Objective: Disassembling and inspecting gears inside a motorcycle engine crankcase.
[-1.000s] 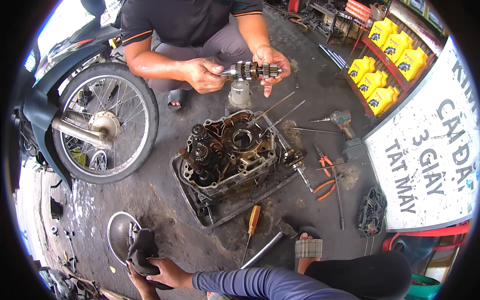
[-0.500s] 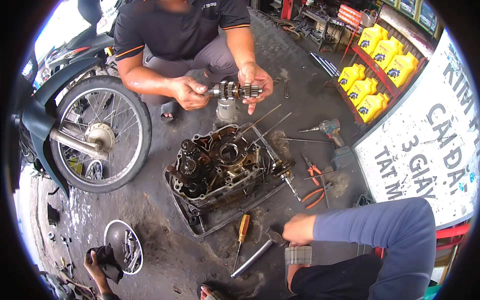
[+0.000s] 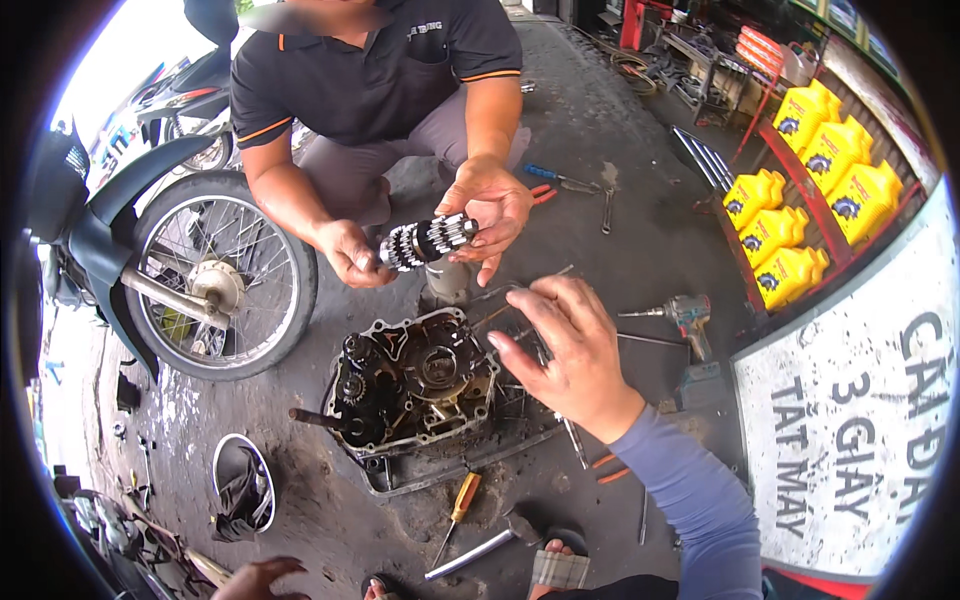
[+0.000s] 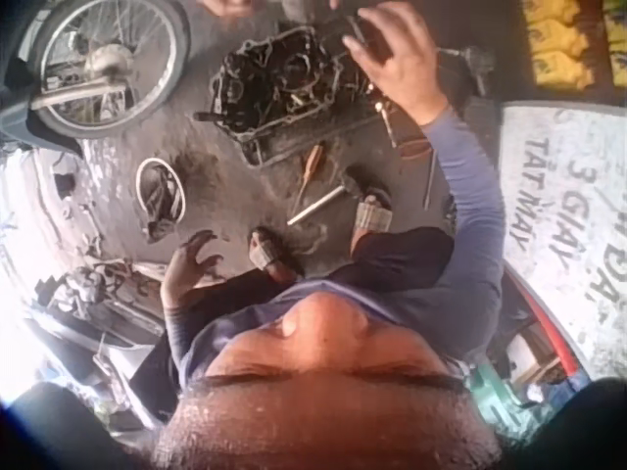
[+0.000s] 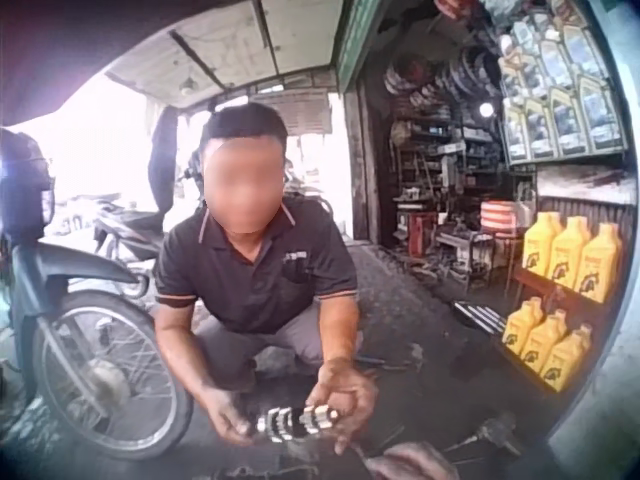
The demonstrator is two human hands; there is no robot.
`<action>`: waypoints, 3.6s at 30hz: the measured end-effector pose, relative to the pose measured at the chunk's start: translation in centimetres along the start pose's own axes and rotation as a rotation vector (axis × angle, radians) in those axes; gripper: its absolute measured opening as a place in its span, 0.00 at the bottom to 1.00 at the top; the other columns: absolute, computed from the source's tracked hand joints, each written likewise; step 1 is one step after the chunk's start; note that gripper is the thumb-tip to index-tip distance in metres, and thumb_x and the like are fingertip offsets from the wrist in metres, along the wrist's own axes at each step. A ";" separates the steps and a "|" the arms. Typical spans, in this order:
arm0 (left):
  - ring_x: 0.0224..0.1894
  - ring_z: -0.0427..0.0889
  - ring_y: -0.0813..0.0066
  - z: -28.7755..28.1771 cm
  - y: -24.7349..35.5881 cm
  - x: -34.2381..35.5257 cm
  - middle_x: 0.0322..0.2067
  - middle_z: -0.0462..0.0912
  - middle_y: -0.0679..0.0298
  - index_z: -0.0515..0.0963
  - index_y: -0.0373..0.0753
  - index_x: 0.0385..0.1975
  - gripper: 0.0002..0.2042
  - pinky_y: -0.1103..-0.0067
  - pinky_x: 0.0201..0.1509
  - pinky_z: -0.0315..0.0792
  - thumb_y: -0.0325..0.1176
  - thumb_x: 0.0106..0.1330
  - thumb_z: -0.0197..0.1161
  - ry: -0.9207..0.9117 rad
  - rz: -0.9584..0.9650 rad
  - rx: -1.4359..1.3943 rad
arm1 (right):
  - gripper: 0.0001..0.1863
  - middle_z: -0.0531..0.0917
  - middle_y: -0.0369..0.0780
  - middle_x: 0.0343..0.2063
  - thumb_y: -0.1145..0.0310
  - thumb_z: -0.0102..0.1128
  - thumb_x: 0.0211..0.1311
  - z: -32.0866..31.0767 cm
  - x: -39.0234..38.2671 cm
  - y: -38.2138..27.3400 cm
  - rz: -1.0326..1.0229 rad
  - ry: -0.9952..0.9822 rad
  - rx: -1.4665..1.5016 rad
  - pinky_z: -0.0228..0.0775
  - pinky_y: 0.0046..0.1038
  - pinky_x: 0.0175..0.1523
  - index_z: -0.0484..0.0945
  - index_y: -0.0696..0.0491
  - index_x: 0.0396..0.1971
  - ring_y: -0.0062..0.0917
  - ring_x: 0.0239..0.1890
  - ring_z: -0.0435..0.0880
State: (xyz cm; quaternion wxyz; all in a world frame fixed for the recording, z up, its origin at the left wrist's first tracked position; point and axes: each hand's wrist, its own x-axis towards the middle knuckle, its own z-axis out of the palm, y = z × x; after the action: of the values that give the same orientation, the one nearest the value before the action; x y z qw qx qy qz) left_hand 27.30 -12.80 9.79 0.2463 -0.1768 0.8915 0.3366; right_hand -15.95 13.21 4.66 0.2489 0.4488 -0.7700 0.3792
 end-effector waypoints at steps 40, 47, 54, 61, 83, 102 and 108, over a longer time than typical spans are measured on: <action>0.52 0.74 0.44 1.6 3.4 2.4 0.53 0.75 0.47 0.75 0.35 0.50 0.25 0.62 0.55 0.70 0.32 0.50 0.71 0.110 -0.280 0.001 | 0.24 0.78 0.37 0.34 0.66 0.78 0.36 4.9 5.6 0.2 -0.051 0.131 -0.148 0.64 0.34 0.43 0.79 0.54 0.36 0.33 0.35 0.75; 0.52 0.73 0.43 1.8 3.1 2.4 0.53 0.75 0.47 0.75 0.35 0.50 0.25 0.61 0.55 0.69 0.33 0.50 0.71 0.102 -0.276 0.000 | 0.25 0.78 0.37 0.34 0.63 0.79 0.36 4.7 5.9 -0.1 -0.074 0.124 -0.164 0.64 0.34 0.44 0.79 0.54 0.37 0.33 0.36 0.75; 0.52 0.73 0.44 0.9 2.8 1.4 0.54 0.74 0.48 0.74 0.36 0.50 0.26 0.62 0.54 0.69 0.33 0.50 0.71 0.082 -0.232 0.070 | 0.22 0.75 0.40 0.35 0.62 0.74 0.45 1.6 2.3 0.0 -0.149 0.022 -0.034 0.66 0.36 0.41 0.77 0.56 0.38 0.35 0.36 0.74; 0.50 0.75 0.45 -1.0 1.6 -1.6 0.56 0.73 0.50 0.74 0.36 0.51 0.27 0.63 0.52 0.70 0.33 0.49 0.71 0.081 -0.092 0.132 | 0.17 0.78 0.42 0.42 0.57 0.61 0.58 -0.2 -14.0 1.1 -0.053 -1.176 -0.085 0.71 0.38 0.47 0.78 0.54 0.40 0.39 0.41 0.80; 0.56 0.71 0.48 -2.3 -1.8 -3.0 0.56 0.72 0.50 0.73 0.38 0.51 0.25 0.63 0.59 0.67 0.34 0.52 0.69 -0.025 0.103 0.084 | 0.20 0.82 0.48 0.38 0.51 0.60 0.57 -6.0 -26.9 5.2 0.666 -1.523 -0.257 0.70 0.42 0.50 0.77 0.54 0.37 0.46 0.46 0.80; 0.59 0.70 0.49 1.4 2.7 -0.7 0.57 0.72 0.51 0.73 0.37 0.53 0.24 0.64 0.61 0.66 0.32 0.54 0.67 -0.110 -0.146 0.146 | 0.17 0.83 0.48 0.33 0.60 0.67 0.51 -0.7 -23.9 8.0 0.606 -1.323 -0.129 0.72 0.41 0.45 0.78 0.56 0.35 0.44 0.41 0.81; 0.50 0.80 0.55 3.7 1.0 1.2 0.44 0.82 0.55 0.79 0.34 0.41 0.19 0.70 0.54 0.72 0.27 0.47 0.73 0.047 -0.199 0.052 | 0.19 0.83 0.47 0.28 0.54 0.66 0.52 -0.6 -22.3 5.3 0.641 -1.401 -0.001 0.73 0.41 0.42 0.79 0.56 0.31 0.44 0.36 0.82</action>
State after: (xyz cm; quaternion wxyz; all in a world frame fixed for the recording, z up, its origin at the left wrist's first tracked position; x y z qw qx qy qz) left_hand 26.99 -9.76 7.24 0.2619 -0.2660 0.8836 0.2828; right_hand -10.04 26.59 -13.03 -0.4187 0.3390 -0.8404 0.0593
